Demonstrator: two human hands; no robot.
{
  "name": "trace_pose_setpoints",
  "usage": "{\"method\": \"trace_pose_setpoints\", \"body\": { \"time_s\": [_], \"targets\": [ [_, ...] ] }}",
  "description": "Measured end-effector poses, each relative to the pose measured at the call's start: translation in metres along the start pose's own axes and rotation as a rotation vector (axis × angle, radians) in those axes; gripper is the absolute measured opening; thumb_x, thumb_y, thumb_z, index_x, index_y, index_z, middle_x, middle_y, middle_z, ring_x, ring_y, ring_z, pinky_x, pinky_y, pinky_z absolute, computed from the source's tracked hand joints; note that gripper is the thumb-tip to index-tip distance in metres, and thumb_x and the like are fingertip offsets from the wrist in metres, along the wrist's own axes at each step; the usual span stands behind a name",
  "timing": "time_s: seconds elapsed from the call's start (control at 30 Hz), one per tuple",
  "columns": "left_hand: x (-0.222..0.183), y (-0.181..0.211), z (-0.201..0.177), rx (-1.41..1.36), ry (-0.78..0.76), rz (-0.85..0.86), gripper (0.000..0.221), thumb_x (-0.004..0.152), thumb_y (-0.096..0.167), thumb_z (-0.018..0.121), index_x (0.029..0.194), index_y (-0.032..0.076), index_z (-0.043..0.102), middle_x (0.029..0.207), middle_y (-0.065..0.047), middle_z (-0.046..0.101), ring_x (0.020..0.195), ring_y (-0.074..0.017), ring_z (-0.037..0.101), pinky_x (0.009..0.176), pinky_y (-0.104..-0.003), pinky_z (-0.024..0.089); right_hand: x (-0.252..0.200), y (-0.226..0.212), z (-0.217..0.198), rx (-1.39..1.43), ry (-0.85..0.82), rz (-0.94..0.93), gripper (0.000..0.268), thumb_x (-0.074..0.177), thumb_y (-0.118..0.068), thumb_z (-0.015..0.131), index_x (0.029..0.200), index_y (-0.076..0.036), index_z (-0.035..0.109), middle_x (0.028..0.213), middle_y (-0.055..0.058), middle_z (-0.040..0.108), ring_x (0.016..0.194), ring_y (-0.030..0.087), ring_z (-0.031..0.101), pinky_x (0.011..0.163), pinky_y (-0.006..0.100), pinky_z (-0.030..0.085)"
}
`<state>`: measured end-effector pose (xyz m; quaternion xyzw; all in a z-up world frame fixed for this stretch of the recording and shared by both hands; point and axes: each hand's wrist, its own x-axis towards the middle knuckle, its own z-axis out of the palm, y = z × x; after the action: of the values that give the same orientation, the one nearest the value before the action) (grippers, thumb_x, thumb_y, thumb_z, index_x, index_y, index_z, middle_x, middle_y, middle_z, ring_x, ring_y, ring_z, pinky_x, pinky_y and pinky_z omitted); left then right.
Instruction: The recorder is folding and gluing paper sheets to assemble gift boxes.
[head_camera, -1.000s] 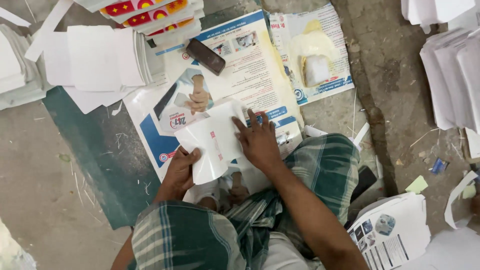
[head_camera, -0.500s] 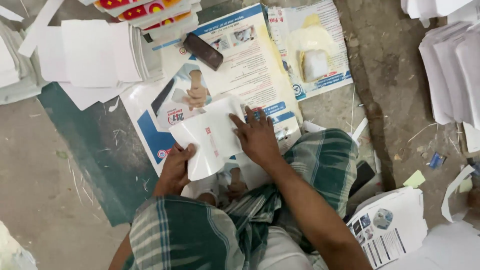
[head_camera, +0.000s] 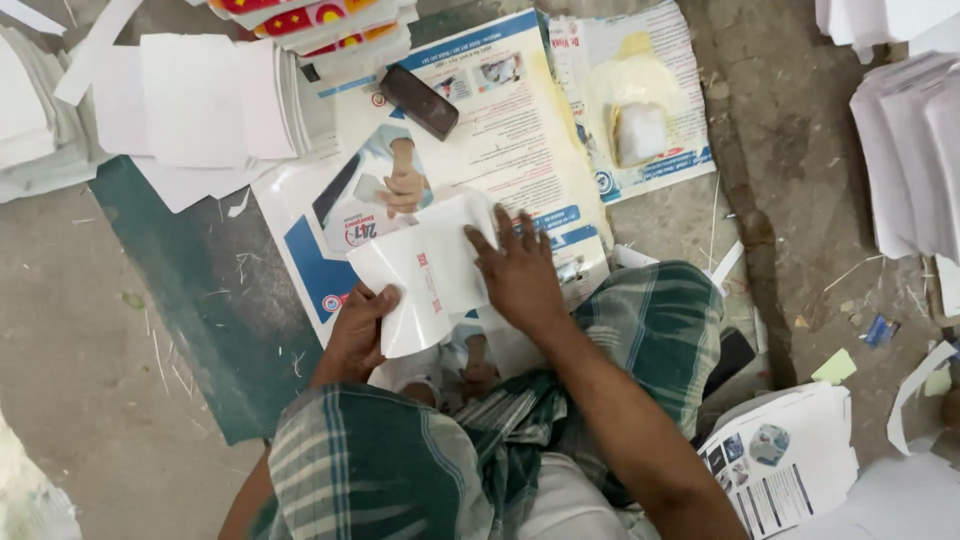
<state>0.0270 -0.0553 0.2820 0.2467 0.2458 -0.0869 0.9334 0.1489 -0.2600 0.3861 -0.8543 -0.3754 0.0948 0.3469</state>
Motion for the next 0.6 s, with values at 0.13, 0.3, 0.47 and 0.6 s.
{"method": "trace_pose_setpoints", "body": {
  "time_s": [0.13, 0.3, 0.47, 0.6],
  "targets": [
    [0.018, -0.005, 0.006, -0.004, 0.056, 0.003, 0.057, 0.088, 0.012, 0.076, 0.139, 0.000, 0.052, 0.125, -0.016, 0.067, 0.108, -0.0267, 0.072, 0.090, -0.044, 0.064, 0.009, 0.003, -0.007, -0.110, -0.045, 0.205, 0.046, 0.100, -0.021, 0.061, 0.145, -0.015, 0.057, 0.155, 0.024, 0.045, 0.143, 0.049, 0.039, 0.116, 0.057, 0.030],
    [0.000, 0.009, 0.008, -0.052, -0.100, 0.033, 0.055, 0.093, 0.011, 0.076, 0.140, -0.005, 0.053, 0.123, -0.021, 0.069, 0.103, -0.0312, 0.073, 0.088, -0.048, 0.063, 0.001, 0.010, 0.005, -0.139, -0.065, 0.212, 0.053, 0.095, -0.018, 0.059, 0.148, -0.015, 0.057, 0.159, 0.025, 0.043, 0.140, 0.044, 0.045, 0.111, 0.053, 0.038],
    [0.012, -0.007, 0.000, -0.014, -0.040, 0.022, 0.055, 0.094, 0.010, 0.076, 0.141, -0.004, 0.053, 0.123, -0.017, 0.071, 0.106, -0.0292, 0.072, 0.092, -0.049, 0.060, -0.002, 0.002, 0.006, -0.015, 0.032, 0.007, 0.046, 0.101, -0.024, 0.063, 0.145, -0.013, 0.059, 0.159, 0.024, 0.044, 0.143, 0.047, 0.045, 0.119, 0.054, 0.035],
    [0.011, 0.002, 0.020, 0.001, -0.020, 0.041, 0.059, 0.089, 0.009, 0.076, 0.141, 0.000, 0.052, 0.123, -0.014, 0.071, 0.107, -0.0274, 0.072, 0.092, -0.047, 0.061, 0.005, 0.014, -0.001, -0.307, -0.091, 0.280, 0.044, 0.100, -0.020, 0.059, 0.143, -0.017, 0.062, 0.155, 0.024, 0.044, 0.138, 0.051, 0.042, 0.111, 0.057, 0.034]
  ]
}}
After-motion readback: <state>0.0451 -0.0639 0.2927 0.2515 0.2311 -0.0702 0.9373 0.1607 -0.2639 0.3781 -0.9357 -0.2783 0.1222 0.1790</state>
